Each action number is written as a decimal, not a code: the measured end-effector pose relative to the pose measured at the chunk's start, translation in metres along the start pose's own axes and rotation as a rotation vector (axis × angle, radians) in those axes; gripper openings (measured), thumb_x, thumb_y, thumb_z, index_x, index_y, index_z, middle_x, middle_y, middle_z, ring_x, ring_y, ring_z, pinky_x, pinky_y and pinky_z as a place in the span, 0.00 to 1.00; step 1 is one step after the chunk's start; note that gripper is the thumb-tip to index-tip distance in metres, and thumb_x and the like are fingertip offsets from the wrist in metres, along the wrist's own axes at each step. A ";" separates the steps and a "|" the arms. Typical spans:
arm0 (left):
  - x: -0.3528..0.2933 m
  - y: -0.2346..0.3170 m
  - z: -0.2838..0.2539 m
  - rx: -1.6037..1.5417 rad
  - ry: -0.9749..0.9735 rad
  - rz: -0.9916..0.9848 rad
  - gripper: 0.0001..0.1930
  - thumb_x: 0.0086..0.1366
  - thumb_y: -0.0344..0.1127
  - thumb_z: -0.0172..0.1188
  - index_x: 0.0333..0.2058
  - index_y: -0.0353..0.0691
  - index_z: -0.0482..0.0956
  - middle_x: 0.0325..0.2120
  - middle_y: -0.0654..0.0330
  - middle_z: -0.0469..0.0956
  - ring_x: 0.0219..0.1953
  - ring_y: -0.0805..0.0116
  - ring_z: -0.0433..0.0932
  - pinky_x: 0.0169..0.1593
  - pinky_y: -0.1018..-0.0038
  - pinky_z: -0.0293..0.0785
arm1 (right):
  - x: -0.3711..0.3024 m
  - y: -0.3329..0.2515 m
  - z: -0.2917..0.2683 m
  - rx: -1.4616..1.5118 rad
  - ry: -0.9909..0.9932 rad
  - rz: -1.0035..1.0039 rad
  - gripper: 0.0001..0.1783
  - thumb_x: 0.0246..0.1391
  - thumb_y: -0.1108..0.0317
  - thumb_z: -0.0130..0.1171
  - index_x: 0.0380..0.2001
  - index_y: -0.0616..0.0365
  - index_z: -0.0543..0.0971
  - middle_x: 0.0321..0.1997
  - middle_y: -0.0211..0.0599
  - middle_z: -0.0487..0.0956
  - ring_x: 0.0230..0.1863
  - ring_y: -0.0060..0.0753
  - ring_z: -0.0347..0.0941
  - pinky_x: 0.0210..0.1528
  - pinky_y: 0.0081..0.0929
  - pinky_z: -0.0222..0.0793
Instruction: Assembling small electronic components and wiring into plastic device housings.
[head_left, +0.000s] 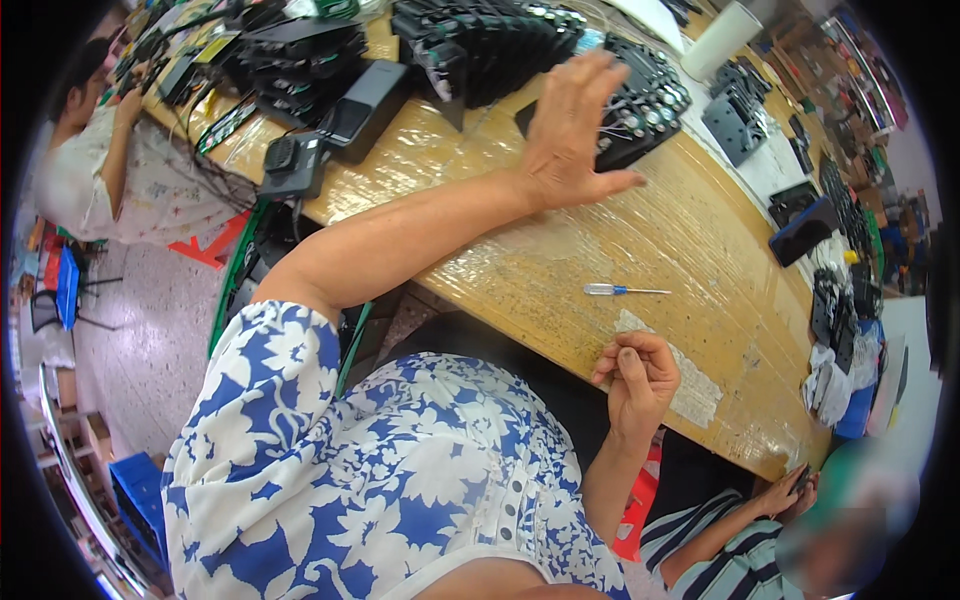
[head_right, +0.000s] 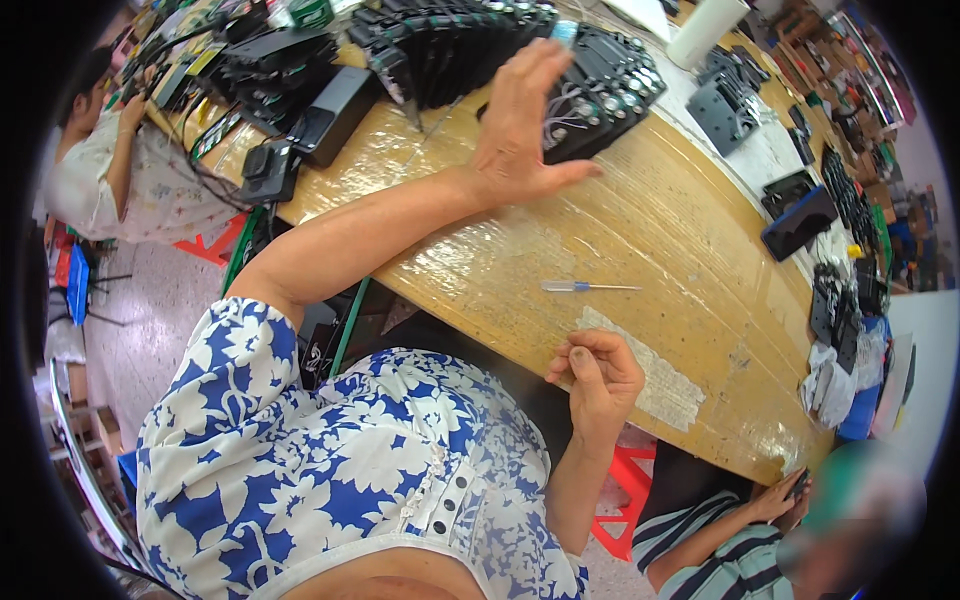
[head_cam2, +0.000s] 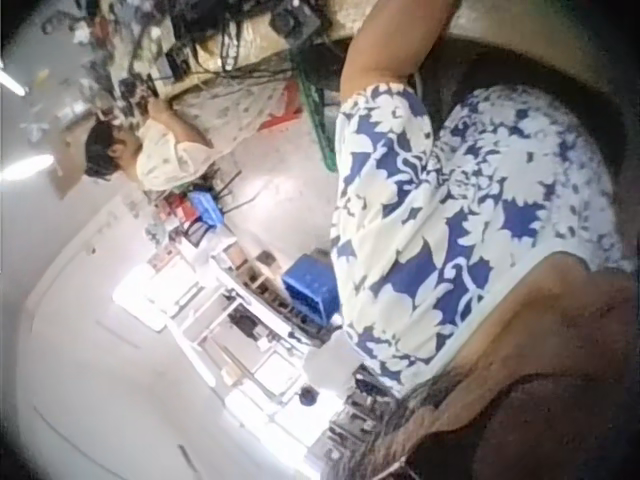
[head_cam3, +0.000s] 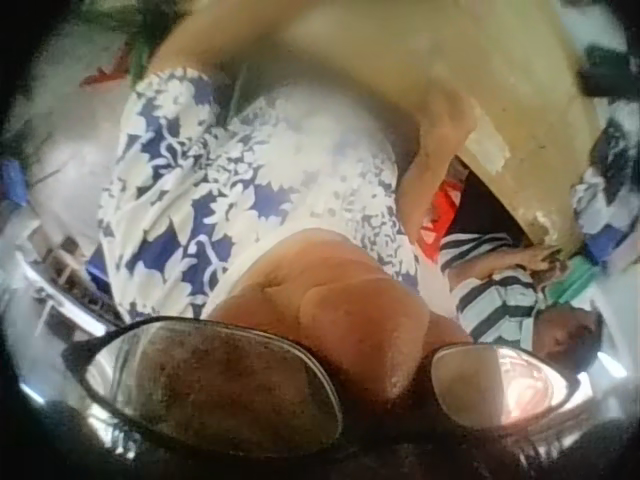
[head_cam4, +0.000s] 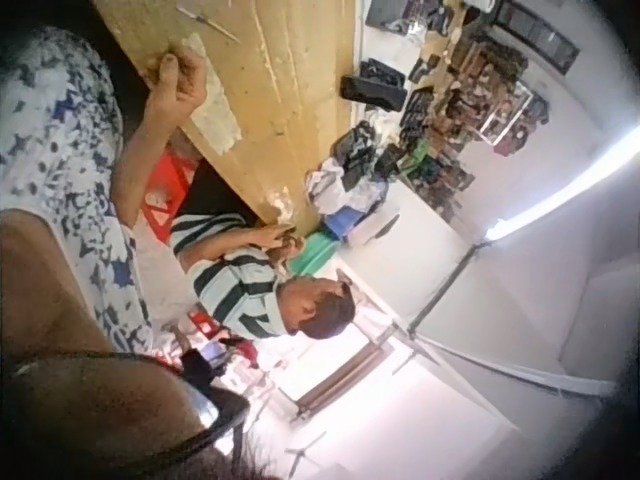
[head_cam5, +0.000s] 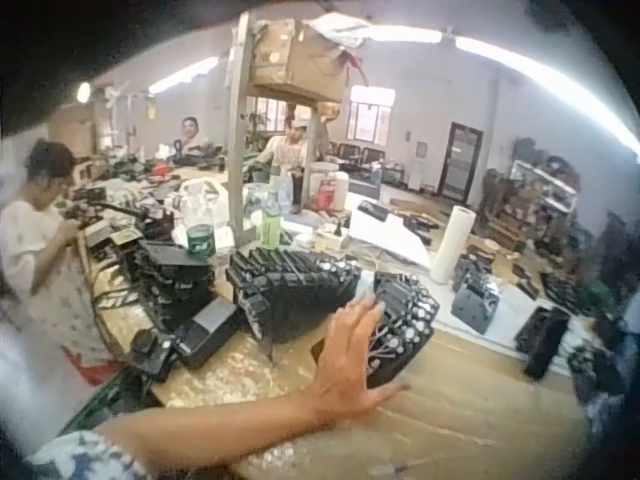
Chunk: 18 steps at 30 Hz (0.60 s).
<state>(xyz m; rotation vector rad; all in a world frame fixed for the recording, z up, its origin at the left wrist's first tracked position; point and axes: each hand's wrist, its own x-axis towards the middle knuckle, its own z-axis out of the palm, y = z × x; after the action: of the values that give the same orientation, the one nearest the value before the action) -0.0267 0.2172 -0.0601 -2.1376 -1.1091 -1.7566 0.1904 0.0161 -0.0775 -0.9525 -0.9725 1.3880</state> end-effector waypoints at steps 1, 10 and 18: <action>0.001 0.003 -0.001 -0.022 -0.003 0.074 0.56 0.40 0.48 0.79 0.65 0.36 0.57 0.64 0.43 0.59 0.67 0.42 0.57 0.67 0.52 0.55 | -0.001 0.002 0.000 -0.011 0.015 -0.011 0.06 0.61 0.76 0.56 0.40 0.67 0.77 0.34 0.43 0.80 0.27 0.26 0.77 0.26 0.23 0.76; 0.000 0.050 -0.005 0.058 -0.004 0.556 0.33 0.51 0.51 0.66 0.57 0.53 0.74 0.62 0.58 0.67 0.67 0.53 0.62 0.63 0.36 0.52 | -0.008 0.008 -0.018 -0.071 -0.016 -0.036 0.09 0.62 0.71 0.57 0.43 0.64 0.76 0.35 0.42 0.75 0.29 0.27 0.71 0.27 0.23 0.70; -0.011 0.165 -0.122 -0.407 0.304 0.479 0.14 0.75 0.34 0.43 0.46 0.37 0.78 0.50 0.55 0.76 0.53 0.62 0.74 0.53 0.56 0.67 | -0.010 0.009 -0.038 -0.135 -0.059 -0.017 0.09 0.65 0.72 0.53 0.46 0.63 0.76 0.39 0.40 0.75 0.35 0.25 0.70 0.33 0.21 0.68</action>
<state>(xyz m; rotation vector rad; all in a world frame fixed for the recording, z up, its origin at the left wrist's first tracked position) -0.0195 0.0278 0.0195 -2.0020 -0.1499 -2.0775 0.2234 0.0067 -0.0980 -1.0059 -1.1278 1.3557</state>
